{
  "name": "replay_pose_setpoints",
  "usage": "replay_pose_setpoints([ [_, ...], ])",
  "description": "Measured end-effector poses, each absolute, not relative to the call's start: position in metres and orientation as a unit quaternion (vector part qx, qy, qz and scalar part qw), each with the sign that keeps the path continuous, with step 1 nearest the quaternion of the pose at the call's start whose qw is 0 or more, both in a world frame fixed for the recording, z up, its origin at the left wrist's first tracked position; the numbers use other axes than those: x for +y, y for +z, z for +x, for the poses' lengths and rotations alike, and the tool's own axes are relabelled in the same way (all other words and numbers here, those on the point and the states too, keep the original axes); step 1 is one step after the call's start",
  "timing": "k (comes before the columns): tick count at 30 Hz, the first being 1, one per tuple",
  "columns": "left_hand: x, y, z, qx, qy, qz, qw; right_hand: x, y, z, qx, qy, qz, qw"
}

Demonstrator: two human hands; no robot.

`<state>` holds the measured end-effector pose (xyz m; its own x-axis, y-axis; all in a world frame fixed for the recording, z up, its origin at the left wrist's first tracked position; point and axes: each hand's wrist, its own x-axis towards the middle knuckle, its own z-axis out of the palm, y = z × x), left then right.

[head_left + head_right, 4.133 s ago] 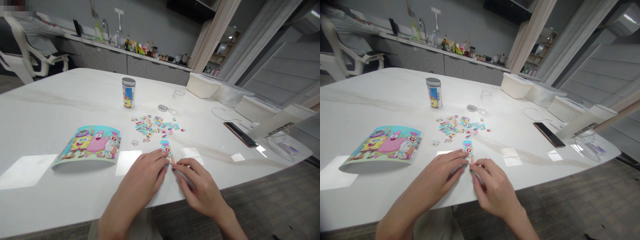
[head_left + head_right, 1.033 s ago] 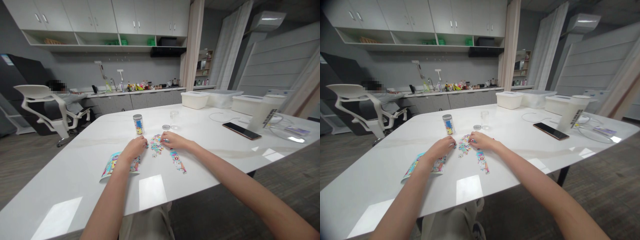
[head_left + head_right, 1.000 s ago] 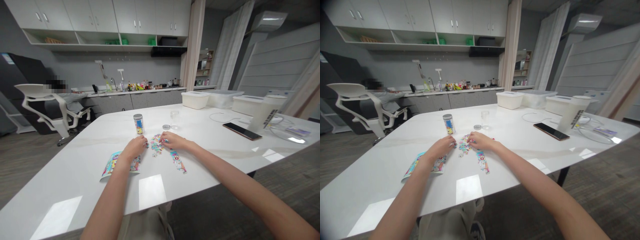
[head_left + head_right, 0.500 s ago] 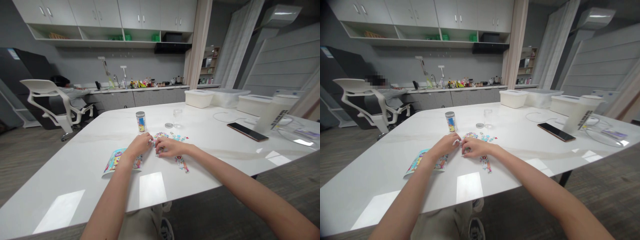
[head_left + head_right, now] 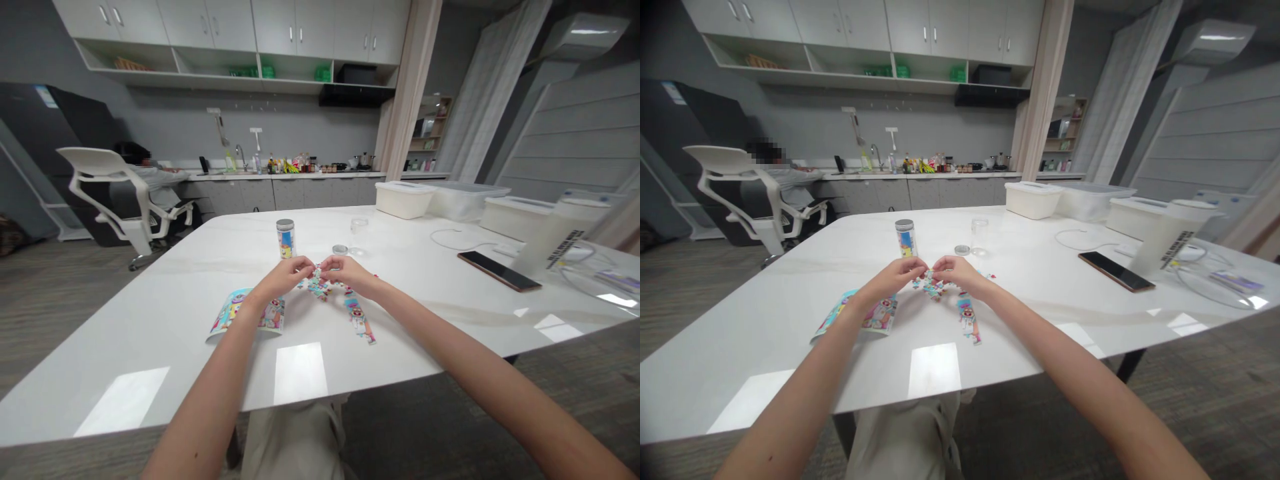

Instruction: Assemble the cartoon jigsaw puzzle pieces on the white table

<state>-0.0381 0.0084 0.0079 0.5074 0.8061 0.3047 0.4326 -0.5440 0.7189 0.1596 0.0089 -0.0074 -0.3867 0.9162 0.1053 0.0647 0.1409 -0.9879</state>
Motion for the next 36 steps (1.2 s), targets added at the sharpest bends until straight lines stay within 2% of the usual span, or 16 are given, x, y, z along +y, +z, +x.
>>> replay_pose_setpoints([
  [9,0.010,0.007,-0.032,0.333,0.374,0.768,0.399,0.005,-0.003,0.166,-0.559,0.633,-0.331,0.421],
  [19,0.004,0.010,-0.027,0.329,0.352,0.786,0.387,0.010,-0.005,0.174,-0.584,0.667,-0.293,0.357],
  [29,-0.005,0.019,-0.020,0.404,0.371,0.730,0.408,0.015,-0.006,0.178,-0.593,0.661,-0.293,0.355],
  [32,-0.013,0.017,-0.016,0.402,0.337,0.734,0.432,0.018,-0.006,0.184,-0.591,0.658,-0.310,0.349],
  [36,-0.035,0.009,-0.009,0.349,0.221,0.777,0.475,0.020,-0.004,0.190,-0.591,0.657,-0.329,0.332],
])
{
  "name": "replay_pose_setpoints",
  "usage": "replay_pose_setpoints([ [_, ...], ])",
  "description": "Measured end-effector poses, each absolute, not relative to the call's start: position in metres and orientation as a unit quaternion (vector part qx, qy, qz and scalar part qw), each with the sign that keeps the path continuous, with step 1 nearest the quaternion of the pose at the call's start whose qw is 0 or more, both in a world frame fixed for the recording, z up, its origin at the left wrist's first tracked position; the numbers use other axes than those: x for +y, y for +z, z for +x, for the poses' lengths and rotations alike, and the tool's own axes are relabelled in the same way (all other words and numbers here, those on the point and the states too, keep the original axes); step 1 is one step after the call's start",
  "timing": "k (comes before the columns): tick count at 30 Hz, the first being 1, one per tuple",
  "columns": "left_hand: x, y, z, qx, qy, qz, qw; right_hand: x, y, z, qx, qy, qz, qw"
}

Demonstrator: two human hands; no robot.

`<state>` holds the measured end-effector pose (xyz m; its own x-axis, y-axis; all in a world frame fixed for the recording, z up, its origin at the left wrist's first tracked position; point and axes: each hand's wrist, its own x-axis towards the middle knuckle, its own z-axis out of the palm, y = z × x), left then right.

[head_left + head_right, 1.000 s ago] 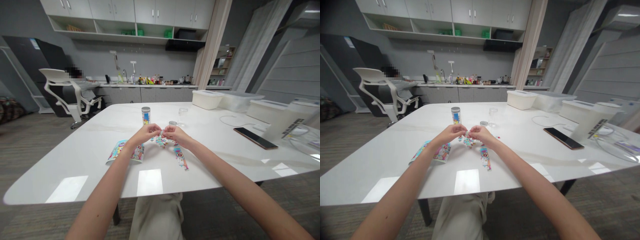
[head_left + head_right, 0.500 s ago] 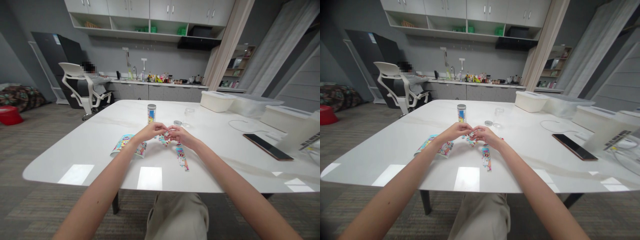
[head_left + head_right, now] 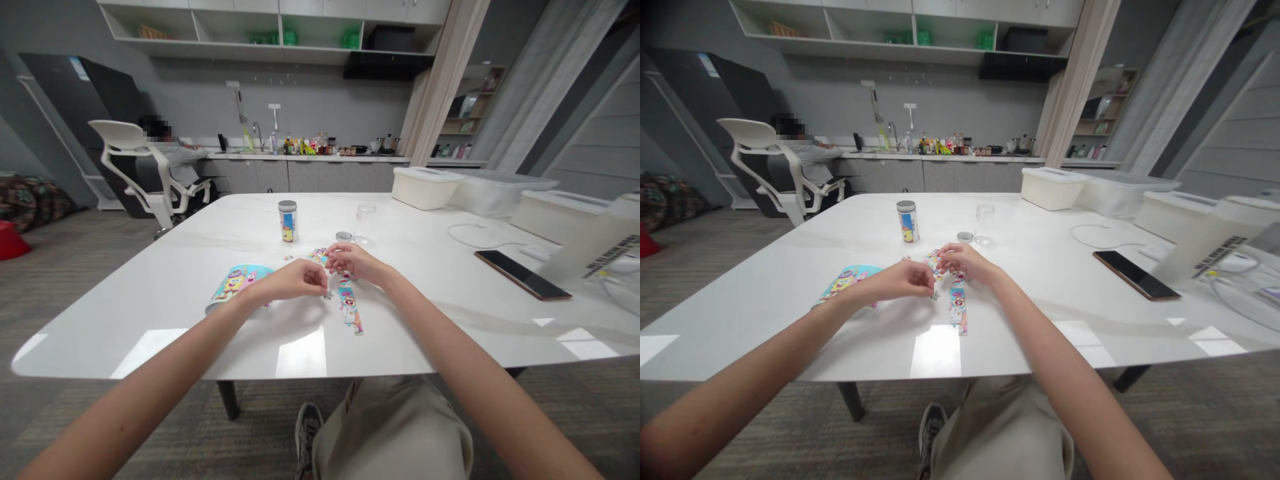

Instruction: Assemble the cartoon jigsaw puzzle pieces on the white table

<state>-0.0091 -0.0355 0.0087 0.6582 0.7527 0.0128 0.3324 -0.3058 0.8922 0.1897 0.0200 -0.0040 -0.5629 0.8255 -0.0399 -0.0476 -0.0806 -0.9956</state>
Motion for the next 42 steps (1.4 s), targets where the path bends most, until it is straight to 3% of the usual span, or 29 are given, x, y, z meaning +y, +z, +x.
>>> replay_pose_setpoints([
  [6,-0.072,0.003,0.004,0.331,0.188,0.782,0.494,0.019,0.001,0.191,-0.611,0.661,-0.314,0.301],
  [13,-0.080,-0.004,0.019,0.304,0.209,0.855,0.364,0.017,0.001,0.191,-0.617,0.665,-0.310,0.285],
  [28,-0.082,-0.018,0.019,0.253,0.215,0.917,0.221,0.018,0.000,0.203,-0.615,0.672,-0.299,0.283],
  [35,-0.092,-0.016,0.013,0.177,0.197,0.963,0.047,0.022,-0.005,0.204,-0.633,0.658,-0.312,0.265],
  [38,-0.096,-0.014,0.012,0.121,0.180,0.976,-0.006,0.021,-0.002,0.201,-0.681,0.574,-0.332,0.312],
  [42,-0.100,-0.014,0.012,0.094,0.160,0.981,-0.049,-0.018,0.004,0.206,-0.811,0.264,-0.380,0.358],
])
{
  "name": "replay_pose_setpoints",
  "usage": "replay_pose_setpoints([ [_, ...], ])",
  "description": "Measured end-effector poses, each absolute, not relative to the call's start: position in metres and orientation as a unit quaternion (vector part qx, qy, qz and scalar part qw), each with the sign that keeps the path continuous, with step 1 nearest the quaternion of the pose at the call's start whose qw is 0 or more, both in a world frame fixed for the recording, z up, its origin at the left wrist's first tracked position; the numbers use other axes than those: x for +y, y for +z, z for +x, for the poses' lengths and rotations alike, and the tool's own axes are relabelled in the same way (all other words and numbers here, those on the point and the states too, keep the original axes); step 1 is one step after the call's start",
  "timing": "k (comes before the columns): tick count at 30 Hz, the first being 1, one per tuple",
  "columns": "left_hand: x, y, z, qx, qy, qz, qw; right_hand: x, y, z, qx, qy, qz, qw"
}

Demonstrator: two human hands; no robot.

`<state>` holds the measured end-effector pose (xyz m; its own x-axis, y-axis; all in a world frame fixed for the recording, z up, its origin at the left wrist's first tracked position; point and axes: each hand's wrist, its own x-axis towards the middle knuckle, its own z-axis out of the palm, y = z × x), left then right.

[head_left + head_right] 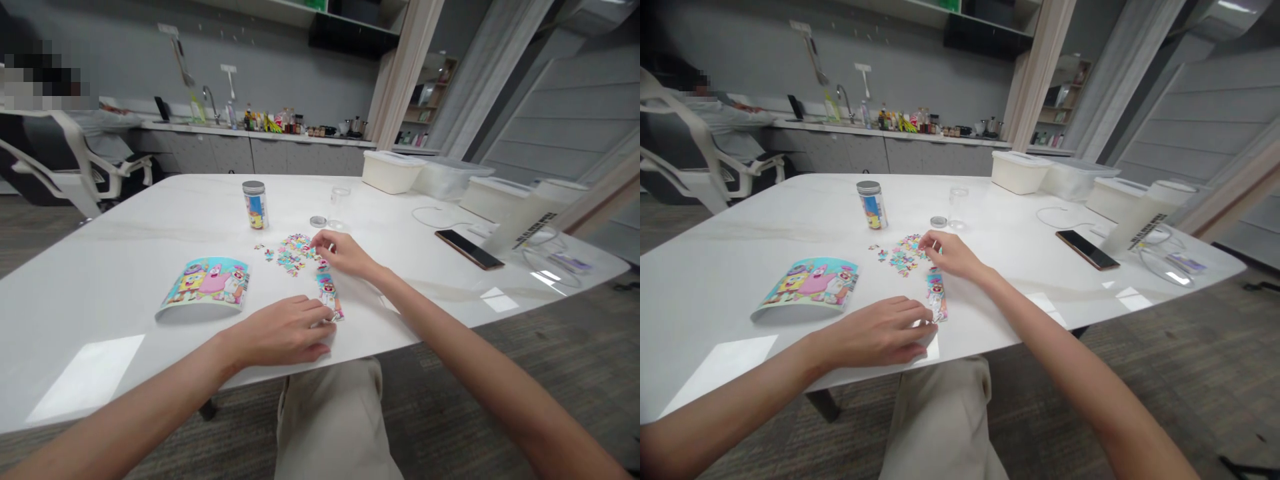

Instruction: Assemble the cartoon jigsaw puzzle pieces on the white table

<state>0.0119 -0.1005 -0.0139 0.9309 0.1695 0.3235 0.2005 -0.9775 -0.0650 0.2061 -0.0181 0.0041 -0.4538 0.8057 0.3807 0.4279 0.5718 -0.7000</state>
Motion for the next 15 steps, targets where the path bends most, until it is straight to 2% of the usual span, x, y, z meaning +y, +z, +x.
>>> replay_pose_setpoints([
  [3,-0.103,-0.016,0.013,-0.101,-0.158,-0.980,0.071,-0.076,0.000,0.225,-0.881,0.127,-0.352,0.290],
  [8,-0.106,-0.016,0.016,-0.107,-0.154,-0.977,0.100,-0.141,-0.023,0.255,-0.889,0.091,-0.373,0.251],
  [15,-0.108,-0.018,0.013,-0.129,-0.150,-0.975,0.099,-0.144,-0.029,0.253,-0.906,0.057,-0.370,0.199],
])
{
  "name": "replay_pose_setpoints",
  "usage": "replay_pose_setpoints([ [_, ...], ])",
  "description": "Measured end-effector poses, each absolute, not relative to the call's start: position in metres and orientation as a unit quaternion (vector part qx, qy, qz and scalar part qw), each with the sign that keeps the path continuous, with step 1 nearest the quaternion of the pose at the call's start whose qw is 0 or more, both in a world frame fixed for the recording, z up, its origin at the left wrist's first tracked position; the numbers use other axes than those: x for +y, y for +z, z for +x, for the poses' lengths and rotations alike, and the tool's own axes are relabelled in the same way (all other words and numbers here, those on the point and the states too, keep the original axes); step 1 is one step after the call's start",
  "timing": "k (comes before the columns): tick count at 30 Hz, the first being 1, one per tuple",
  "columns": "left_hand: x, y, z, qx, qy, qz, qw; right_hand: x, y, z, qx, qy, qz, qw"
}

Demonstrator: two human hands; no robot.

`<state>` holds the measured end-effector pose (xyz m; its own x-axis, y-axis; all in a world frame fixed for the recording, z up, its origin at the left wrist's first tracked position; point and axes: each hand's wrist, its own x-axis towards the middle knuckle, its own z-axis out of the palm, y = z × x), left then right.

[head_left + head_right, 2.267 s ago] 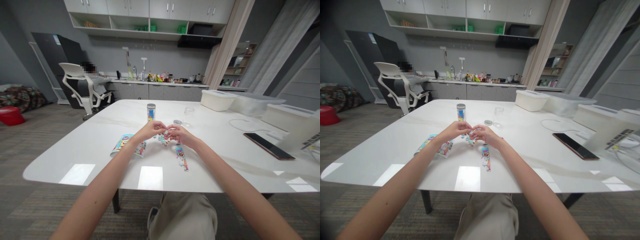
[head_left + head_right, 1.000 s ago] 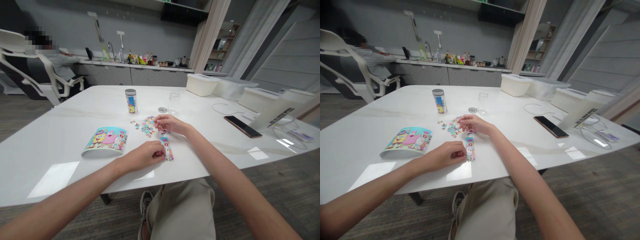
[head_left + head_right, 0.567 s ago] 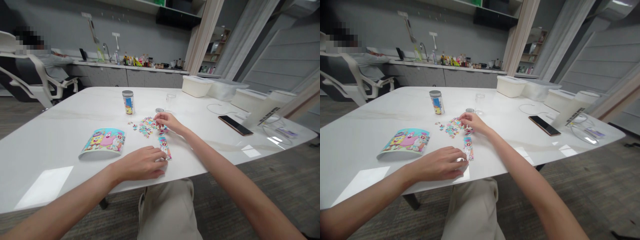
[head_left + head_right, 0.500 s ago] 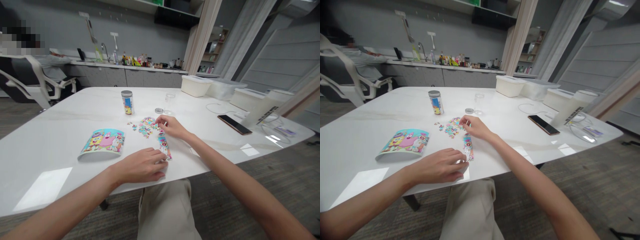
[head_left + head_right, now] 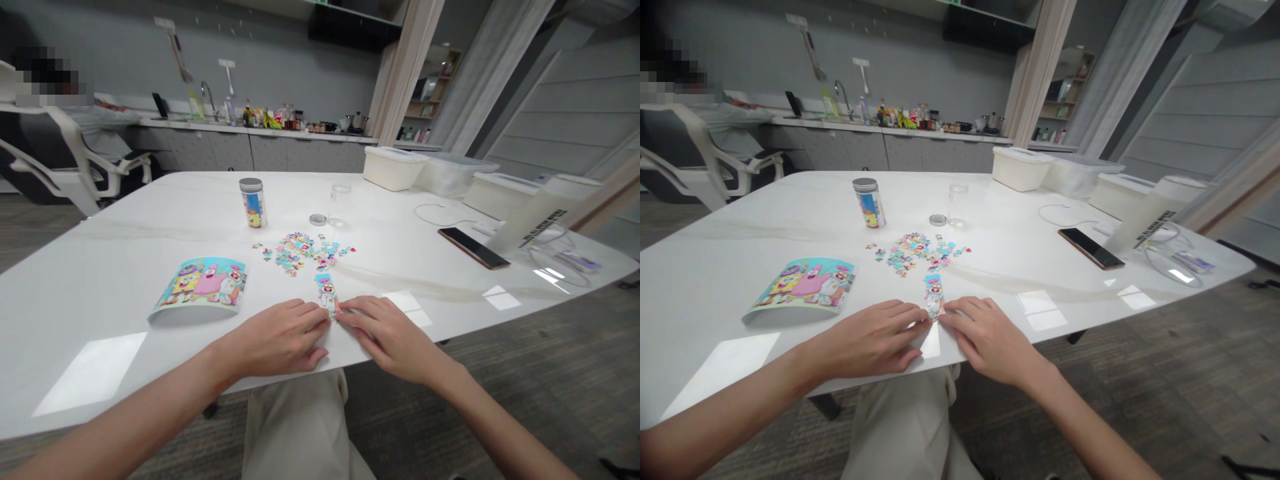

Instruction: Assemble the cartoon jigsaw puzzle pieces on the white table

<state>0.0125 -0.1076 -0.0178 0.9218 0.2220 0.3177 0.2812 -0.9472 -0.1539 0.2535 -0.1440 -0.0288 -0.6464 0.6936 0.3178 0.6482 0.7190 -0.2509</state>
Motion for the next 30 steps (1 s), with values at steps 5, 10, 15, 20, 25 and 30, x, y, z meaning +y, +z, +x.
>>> replay_pose_setpoints([
  [5,-0.1085,-0.0184,0.0105,-0.133,-0.145,-0.977,0.078,-0.1463,-0.0282,0.2550,-0.907,0.039,-0.370,0.199],
  [10,-0.1096,-0.0153,0.0116,-0.155,-0.128,-0.977,0.078,-0.1481,-0.0271,0.2539,-0.905,0.036,-0.375,0.199],
  [15,-0.1094,-0.0138,0.0119,-0.149,-0.135,-0.978,0.055,-0.1482,-0.0252,0.2519,-0.901,0.052,-0.379,0.204],
  [20,-0.1068,-0.0146,0.0114,-0.135,-0.141,-0.980,0.030,-0.1474,-0.0257,0.2524,-0.906,0.040,-0.369,0.202],
  [25,-0.1055,-0.0139,0.0110,-0.125,-0.142,-0.982,0.027,-0.1467,-0.0264,0.2519,-0.907,0.026,-0.369,0.203],
  [30,-0.1069,-0.0120,0.0114,-0.122,-0.147,-0.981,0.032,-0.1461,-0.0273,0.2522,-0.907,0.028,-0.368,0.204],
])
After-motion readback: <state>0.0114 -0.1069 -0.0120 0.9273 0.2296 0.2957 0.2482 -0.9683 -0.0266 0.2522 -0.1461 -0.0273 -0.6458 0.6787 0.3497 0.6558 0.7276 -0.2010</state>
